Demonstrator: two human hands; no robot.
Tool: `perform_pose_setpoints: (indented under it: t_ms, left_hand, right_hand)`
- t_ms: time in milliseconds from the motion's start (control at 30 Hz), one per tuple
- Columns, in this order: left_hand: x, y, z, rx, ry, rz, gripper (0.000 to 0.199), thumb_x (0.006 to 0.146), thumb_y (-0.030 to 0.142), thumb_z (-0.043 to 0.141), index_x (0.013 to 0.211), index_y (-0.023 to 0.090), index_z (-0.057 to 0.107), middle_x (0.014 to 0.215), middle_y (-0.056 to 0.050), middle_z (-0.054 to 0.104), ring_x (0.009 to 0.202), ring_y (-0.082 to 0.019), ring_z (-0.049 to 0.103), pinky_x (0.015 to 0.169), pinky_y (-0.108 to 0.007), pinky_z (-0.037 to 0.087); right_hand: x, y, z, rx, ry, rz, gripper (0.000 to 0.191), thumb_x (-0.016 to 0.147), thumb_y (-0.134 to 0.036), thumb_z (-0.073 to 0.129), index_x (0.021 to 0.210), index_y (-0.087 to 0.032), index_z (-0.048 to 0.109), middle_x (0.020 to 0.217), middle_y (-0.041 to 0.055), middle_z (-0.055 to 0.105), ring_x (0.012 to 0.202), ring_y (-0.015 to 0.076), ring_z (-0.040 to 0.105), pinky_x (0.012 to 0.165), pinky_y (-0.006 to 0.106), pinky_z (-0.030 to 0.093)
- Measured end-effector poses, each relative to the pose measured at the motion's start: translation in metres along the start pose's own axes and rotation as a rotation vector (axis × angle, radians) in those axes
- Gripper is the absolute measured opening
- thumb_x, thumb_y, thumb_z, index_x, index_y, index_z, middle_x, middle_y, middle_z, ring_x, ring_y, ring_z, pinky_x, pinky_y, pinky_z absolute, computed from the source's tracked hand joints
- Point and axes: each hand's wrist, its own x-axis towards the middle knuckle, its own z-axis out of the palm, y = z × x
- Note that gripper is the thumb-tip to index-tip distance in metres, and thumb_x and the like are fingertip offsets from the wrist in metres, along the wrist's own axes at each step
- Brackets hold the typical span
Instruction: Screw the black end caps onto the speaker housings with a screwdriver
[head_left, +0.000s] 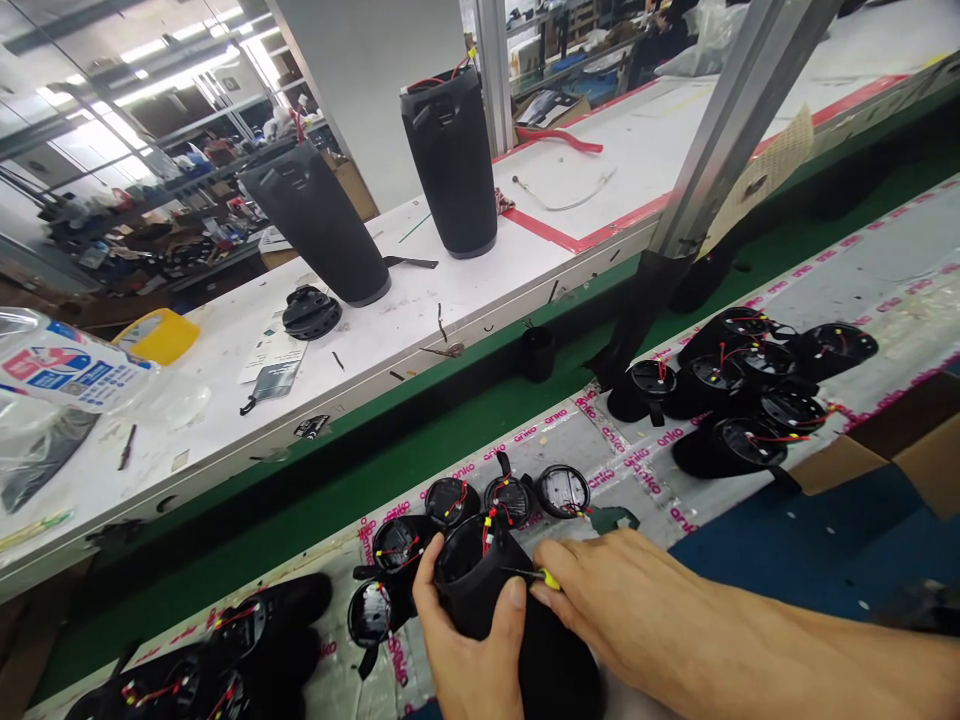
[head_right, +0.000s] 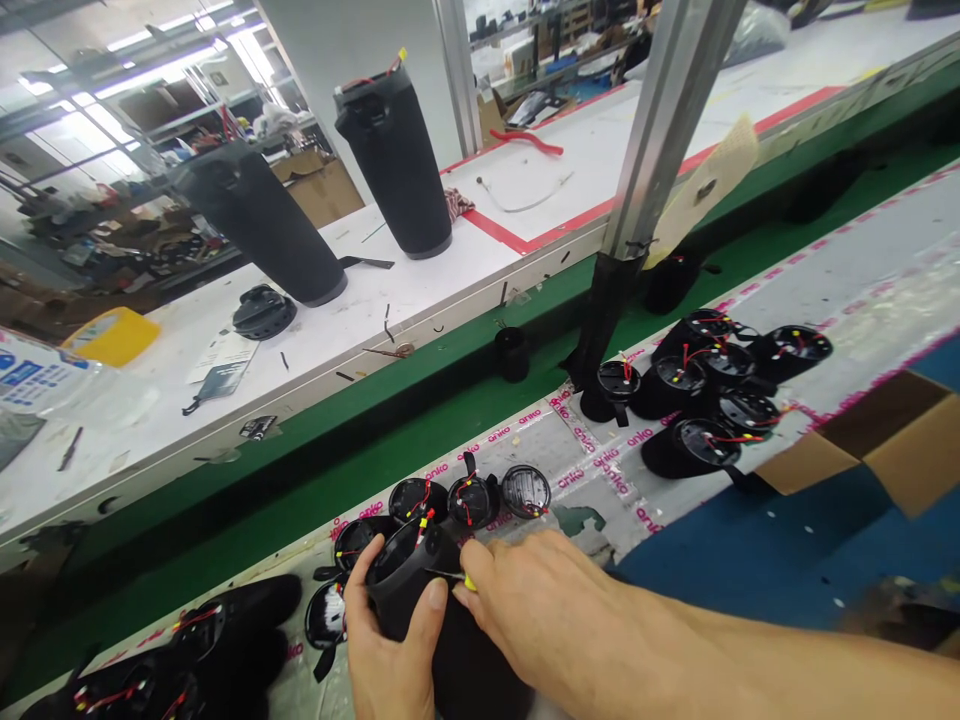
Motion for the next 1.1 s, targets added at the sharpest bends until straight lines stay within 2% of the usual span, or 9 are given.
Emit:
perform_pose_setpoints:
  t_ms: [133, 233, 333, 533, 700, 800, 900, 1000, 1100]
  left_hand:
    - [-0.004, 0.007, 0.005, 0.078, 0.036, -0.029, 0.077, 0.073, 0.048, 0.075, 0.141, 0.026, 0.046, 0.141, -0.016, 0.056, 0.132, -0.041, 0.057, 0.115, -0.059, 0.042]
    - [-0.005, 0.007, 0.007, 0.113, 0.044, -0.038, 0.077, 0.074, 0.051, 0.074, 0.141, 0.027, 0.046, 0.14, -0.016, 0.056, 0.132, -0.042, 0.056, 0.114, -0.06, 0.041]
    - [-0.005, 0.004, 0.008, 0.14, 0.069, -0.022, 0.076, 0.073, 0.051, 0.075, 0.14, 0.027, 0.048, 0.137, -0.015, 0.059, 0.129, -0.042, 0.058, 0.113, -0.06, 0.041]
    - [-0.003, -0.002, 0.007, 0.17, 0.05, 0.013, 0.074, 0.074, 0.051, 0.075, 0.139, 0.025, 0.05, 0.137, -0.016, 0.061, 0.128, -0.041, 0.061, 0.109, -0.058, 0.046]
    - [-0.002, -0.004, 0.008, 0.194, 0.061, 0.007, 0.073, 0.075, 0.05, 0.072, 0.139, 0.023, 0.051, 0.132, -0.018, 0.064, 0.123, -0.042, 0.064, 0.105, -0.061, 0.05]
    - [0.0, -0.006, 0.006, 0.15, 0.059, 0.023, 0.076, 0.075, 0.05, 0.074, 0.142, 0.022, 0.05, 0.139, -0.02, 0.061, 0.13, -0.043, 0.06, 0.112, -0.063, 0.044]
    - [0.007, -0.012, 0.004, 0.033, 0.031, 0.049, 0.077, 0.073, 0.046, 0.079, 0.142, 0.024, 0.054, 0.141, -0.016, 0.063, 0.131, -0.039, 0.06, 0.117, -0.057, 0.043]
    - [0.015, -0.017, 0.0, -0.119, -0.028, -0.063, 0.077, 0.076, 0.056, 0.081, 0.141, 0.025, 0.057, 0.132, -0.013, 0.07, 0.122, -0.036, 0.068, 0.108, -0.05, 0.052]
    - [0.021, -0.02, -0.005, -0.255, -0.047, -0.182, 0.09, 0.072, 0.065, 0.084, 0.148, 0.027, 0.053, 0.125, -0.013, 0.075, 0.116, -0.035, 0.073, 0.097, -0.044, 0.059]
  right_hand:
    - [-0.007, 0.0, 0.023, -0.08, -0.003, 0.036, 0.012, 0.1, -0.02, 0.053, 0.094, -0.026, 0.045, 0.067, -0.0035, 0.061, 0.05, 0.0195, 0.055, 0.053, 0.036, 0.02]
    - [-0.005, -0.003, 0.03, -0.148, -0.069, 0.046, 0.019, 0.091, -0.009, 0.057, 0.093, -0.025, 0.046, 0.068, -0.0029, 0.06, 0.05, 0.0172, 0.055, 0.049, 0.037, 0.019]
    - [0.001, -0.007, 0.025, -0.197, -0.14, -0.005, 0.025, 0.084, -0.004, 0.059, 0.088, -0.025, 0.046, 0.07, -0.0021, 0.06, 0.05, 0.0164, 0.056, 0.045, 0.039, 0.016]
    - [0.009, -0.003, 0.018, -0.231, -0.202, -0.075, 0.019, 0.085, -0.01, 0.06, 0.089, -0.026, 0.05, 0.071, -0.0002, 0.061, 0.048, 0.0186, 0.052, 0.044, 0.038, 0.019]
    - [0.015, 0.003, 0.008, -0.171, -0.247, -0.135, 0.026, 0.072, -0.015, 0.074, 0.076, -0.025, 0.05, 0.072, 0.0007, 0.06, 0.048, 0.0158, 0.045, 0.043, 0.036, 0.016]
    - [0.012, 0.001, 0.004, -0.134, -0.16, -0.157, 0.023, 0.079, -0.017, 0.073, 0.079, -0.024, 0.051, 0.075, -0.0003, 0.061, 0.051, 0.0159, 0.049, 0.046, 0.037, 0.018]
    - [0.004, -0.002, 0.001, -0.099, -0.01, -0.094, 0.011, 0.096, -0.016, 0.058, 0.09, -0.023, 0.052, 0.077, -0.0006, 0.064, 0.056, 0.0159, 0.054, 0.05, 0.034, 0.024]
    - [-0.002, -0.002, -0.01, 0.008, 0.104, -0.003, 0.014, 0.107, -0.021, 0.044, 0.096, -0.023, 0.051, 0.075, -0.0019, 0.064, 0.057, 0.0162, 0.06, 0.053, 0.033, 0.032]
    - [-0.005, 0.003, -0.025, 0.115, 0.117, 0.069, 0.019, 0.111, -0.026, 0.039, 0.098, -0.024, 0.052, 0.075, -0.0024, 0.066, 0.058, 0.0172, 0.064, 0.054, 0.034, 0.036]
